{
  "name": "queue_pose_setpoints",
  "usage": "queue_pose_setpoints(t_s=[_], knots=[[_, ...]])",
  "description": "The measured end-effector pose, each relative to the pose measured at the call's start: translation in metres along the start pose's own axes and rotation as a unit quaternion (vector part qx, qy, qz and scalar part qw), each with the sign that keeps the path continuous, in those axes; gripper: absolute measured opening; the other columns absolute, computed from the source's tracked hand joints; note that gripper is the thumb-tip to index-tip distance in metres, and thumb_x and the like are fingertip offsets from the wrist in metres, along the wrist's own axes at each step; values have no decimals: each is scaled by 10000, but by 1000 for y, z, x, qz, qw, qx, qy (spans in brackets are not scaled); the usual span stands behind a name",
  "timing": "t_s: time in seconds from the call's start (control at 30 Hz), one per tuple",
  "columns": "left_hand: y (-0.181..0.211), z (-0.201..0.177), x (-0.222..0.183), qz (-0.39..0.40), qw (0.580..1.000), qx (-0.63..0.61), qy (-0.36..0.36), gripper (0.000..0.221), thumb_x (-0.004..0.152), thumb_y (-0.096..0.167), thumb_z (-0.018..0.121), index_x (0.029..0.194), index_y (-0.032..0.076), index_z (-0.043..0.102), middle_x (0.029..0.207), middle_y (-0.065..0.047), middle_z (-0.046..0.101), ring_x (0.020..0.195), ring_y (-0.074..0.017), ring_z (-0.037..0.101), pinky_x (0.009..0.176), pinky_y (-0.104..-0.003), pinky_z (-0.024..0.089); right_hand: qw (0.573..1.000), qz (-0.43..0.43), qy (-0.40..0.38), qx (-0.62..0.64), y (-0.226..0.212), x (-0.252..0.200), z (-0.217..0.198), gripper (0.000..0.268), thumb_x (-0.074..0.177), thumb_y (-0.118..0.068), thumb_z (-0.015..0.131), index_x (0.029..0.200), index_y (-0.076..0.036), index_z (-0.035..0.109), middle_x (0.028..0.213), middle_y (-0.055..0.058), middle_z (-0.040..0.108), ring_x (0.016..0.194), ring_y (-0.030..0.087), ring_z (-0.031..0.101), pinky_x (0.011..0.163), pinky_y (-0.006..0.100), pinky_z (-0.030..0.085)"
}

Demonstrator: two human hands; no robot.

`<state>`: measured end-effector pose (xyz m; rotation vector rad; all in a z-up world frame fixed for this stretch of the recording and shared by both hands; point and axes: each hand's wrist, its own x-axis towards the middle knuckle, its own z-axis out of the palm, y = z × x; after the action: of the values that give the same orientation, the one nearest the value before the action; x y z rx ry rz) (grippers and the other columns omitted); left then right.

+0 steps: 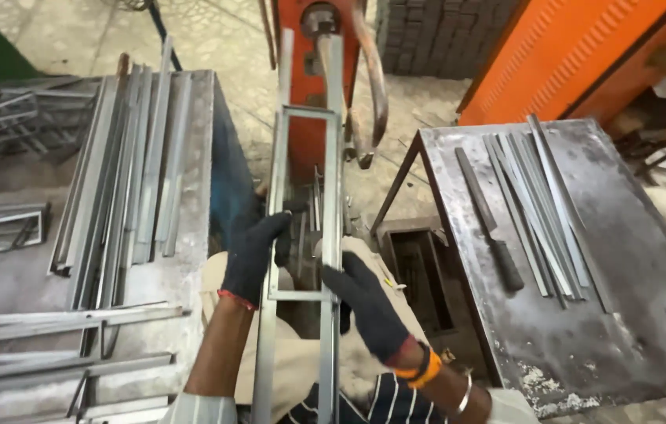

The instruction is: Assembling and spot-welding metal frame components at a factory workstation.

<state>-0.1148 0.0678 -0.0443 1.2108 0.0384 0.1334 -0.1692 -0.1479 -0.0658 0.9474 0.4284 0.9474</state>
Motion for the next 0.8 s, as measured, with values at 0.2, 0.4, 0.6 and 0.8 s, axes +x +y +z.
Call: queue_pose_setpoints(t_s=[0.2, 0.4, 0.6, 0.8], knots=[[10, -39, -1, 38, 991, 16, 128, 645, 876, -2, 613, 1505, 41, 476, 860, -114, 680, 425, -108, 516, 370, -269, 411, 549, 124, -49, 825, -42, 71, 3, 325, 1068, -333, 492, 1360, -269, 618, 974, 39, 647, 913, 217, 633, 768, 399, 471], [9, -90, -38, 111, 932, 61, 340, 711, 835, -41, 631, 1512, 66, 440, 895, -125, 740, 431, -109, 504, 362, -266, 410, 359, 30, -30, 932, -6, 122, -19, 280, 953, -343, 631, 1047, -113, 761, 845, 171, 713, 786, 387, 677, 661, 528, 506], [-64, -230, -126, 120, 834, 83, 531, 443, 862, -1, 731, 1276, 39, 579, 794, -14, 576, 436, -110, 439, 343, -302, 335, 209, -176, 31, 961, -40, 82, -49, 407, 950, -435, 669, 816, -68, 782, 723, 180, 675, 667, 355, 663, 632, 479, 517], [-40, -249, -268, 43, 775, 113, 620, 443, 876, 45, 814, 1252, 5, 583, 712, -62, 526, 462, -156, 495, 380, -317, 386, -158, -245, -319, 902, 58, 84, -22, 437, 925, -370, 734, 741, 27, 740, 524, 95, 634, 355, 189, 588, 340, 313, 426]])
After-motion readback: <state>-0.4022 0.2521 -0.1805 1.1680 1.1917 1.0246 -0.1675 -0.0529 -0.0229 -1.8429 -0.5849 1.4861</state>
